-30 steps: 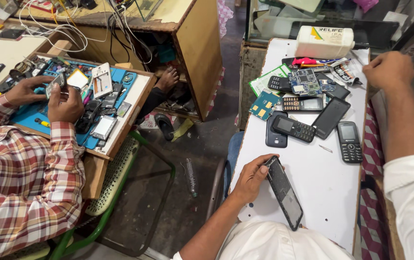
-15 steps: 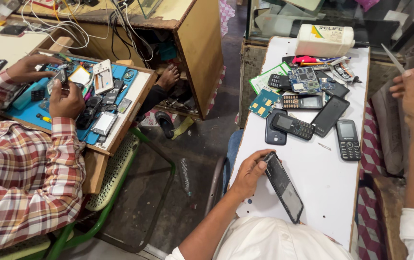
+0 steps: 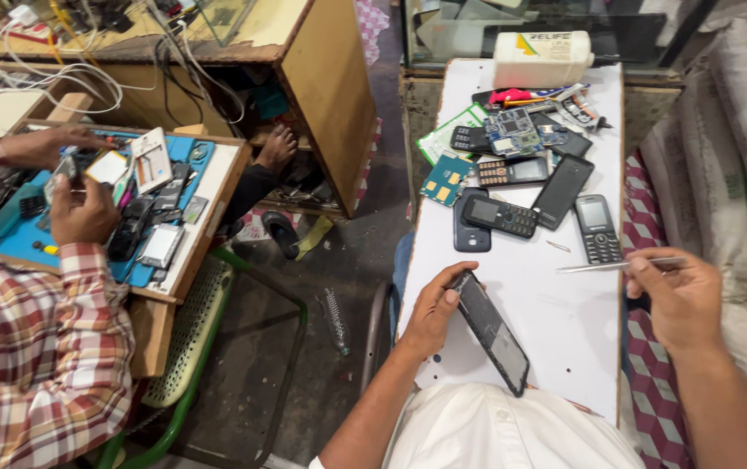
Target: The person wipes the back of a disassembled smartphone with a small cloth, then uses a metal tool to scrape residue from the phone's surface. The person continues to wipe and scrape the same phone repeatedly.
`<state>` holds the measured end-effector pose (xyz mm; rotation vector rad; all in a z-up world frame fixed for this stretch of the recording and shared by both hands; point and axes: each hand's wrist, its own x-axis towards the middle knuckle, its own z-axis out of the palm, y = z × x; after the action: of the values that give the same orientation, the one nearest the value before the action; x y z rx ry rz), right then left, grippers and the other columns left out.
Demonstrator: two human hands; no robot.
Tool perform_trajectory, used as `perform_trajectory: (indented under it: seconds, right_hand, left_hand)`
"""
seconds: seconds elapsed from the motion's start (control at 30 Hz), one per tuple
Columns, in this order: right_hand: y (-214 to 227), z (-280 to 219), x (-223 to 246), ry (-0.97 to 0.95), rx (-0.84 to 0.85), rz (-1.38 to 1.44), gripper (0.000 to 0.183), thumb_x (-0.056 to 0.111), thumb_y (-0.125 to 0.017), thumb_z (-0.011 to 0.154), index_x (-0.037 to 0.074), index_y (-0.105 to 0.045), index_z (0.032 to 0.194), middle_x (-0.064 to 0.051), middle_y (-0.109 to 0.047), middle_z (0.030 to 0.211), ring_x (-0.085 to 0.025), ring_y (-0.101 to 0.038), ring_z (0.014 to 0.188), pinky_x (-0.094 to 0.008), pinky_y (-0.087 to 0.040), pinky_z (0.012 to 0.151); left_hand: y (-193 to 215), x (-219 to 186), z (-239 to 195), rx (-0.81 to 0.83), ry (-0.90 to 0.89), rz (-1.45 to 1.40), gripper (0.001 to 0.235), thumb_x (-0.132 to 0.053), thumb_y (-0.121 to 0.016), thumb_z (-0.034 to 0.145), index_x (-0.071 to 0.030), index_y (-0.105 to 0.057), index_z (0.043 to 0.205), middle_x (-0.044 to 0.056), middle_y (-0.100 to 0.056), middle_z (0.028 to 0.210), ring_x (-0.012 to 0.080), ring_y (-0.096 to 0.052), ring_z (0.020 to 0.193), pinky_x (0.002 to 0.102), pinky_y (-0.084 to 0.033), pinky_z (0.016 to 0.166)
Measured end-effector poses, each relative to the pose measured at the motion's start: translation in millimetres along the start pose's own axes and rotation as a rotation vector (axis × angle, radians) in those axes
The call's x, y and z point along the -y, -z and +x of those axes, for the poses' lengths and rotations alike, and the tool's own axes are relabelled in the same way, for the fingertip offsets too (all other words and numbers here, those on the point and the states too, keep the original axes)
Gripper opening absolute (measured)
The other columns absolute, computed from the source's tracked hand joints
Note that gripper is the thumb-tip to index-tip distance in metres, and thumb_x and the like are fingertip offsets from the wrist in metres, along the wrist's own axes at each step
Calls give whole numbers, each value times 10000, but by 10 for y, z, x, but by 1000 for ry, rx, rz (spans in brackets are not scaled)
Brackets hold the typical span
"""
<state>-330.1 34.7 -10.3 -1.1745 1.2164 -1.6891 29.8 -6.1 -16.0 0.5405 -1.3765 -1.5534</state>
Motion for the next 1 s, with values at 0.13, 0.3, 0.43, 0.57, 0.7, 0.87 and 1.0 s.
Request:
perform_trajectory:
  seconds: [0.13,0.3,0.43,0.57,0.7,0.87,1.0]
  right_hand:
    - [-224,-268,253,68,-17,-301,180,110,-658,1059,-38,-686,1156,-74,-693,885,-96,-627,784,-218,-513,696]
    - [-524,-405,594,154,5,-722,142,131,-682,1004,10,-721,1067,-67,-708,872,-113,-674,745,-254,-509,652]
    - [-700,-337,737,367,28,-884,106,130,-719,955,39,-703,1006,-81,-708,911,-144,-689,755,-267,-531,664]
    - [-718,-344,775,403,120,-959,114,138,-743,878,54,-694,936,-76,-720,873,-172,-709,729,-294,-545,658]
    - [-787,-354,681,292,203,-895,145,152,-760,819,52,-690,898,-68,-712,805,-171,-712,676,-299,-552,639]
    - [-895,-328,582,254,325,-919,225,138,-730,835,40,-734,1037,-115,-744,867,-231,-723,725,-314,-561,663]
    - [-877,-314,561,435,279,-897,170,167,-741,856,61,-743,989,-112,-755,874,-239,-721,722,-314,-558,648]
  left_hand:
    - [-17,36,34,-24,-19,-1,782,-628,-573,1003,19,-538,1441,123,-699,1170,147,-630,1082,293,-486,1010]
    - [-26,98,12,-87,-9,12,829,-671,-567,972,20,-547,1429,128,-705,1149,159,-653,1071,308,-518,976]
    - [-17,86,34,-101,-32,39,836,-678,-563,984,29,-550,1430,143,-703,1158,157,-653,1094,296,-513,977]
    - [-29,60,33,-121,-16,75,849,-691,-549,972,18,-543,1440,132,-716,1142,146,-663,1043,285,-534,942]
    - [-45,11,22,-166,-29,109,845,-684,-545,979,18,-558,1448,120,-727,1142,124,-635,976,266,-515,879]
    - [-53,-17,44,-200,-43,111,823,-673,-543,983,8,-545,1445,117,-728,1159,124,-651,1008,267,-514,923]
    - [-44,9,51,-198,-48,168,806,-656,-538,995,18,-561,1436,131,-735,1171,139,-651,1020,286,-505,946]
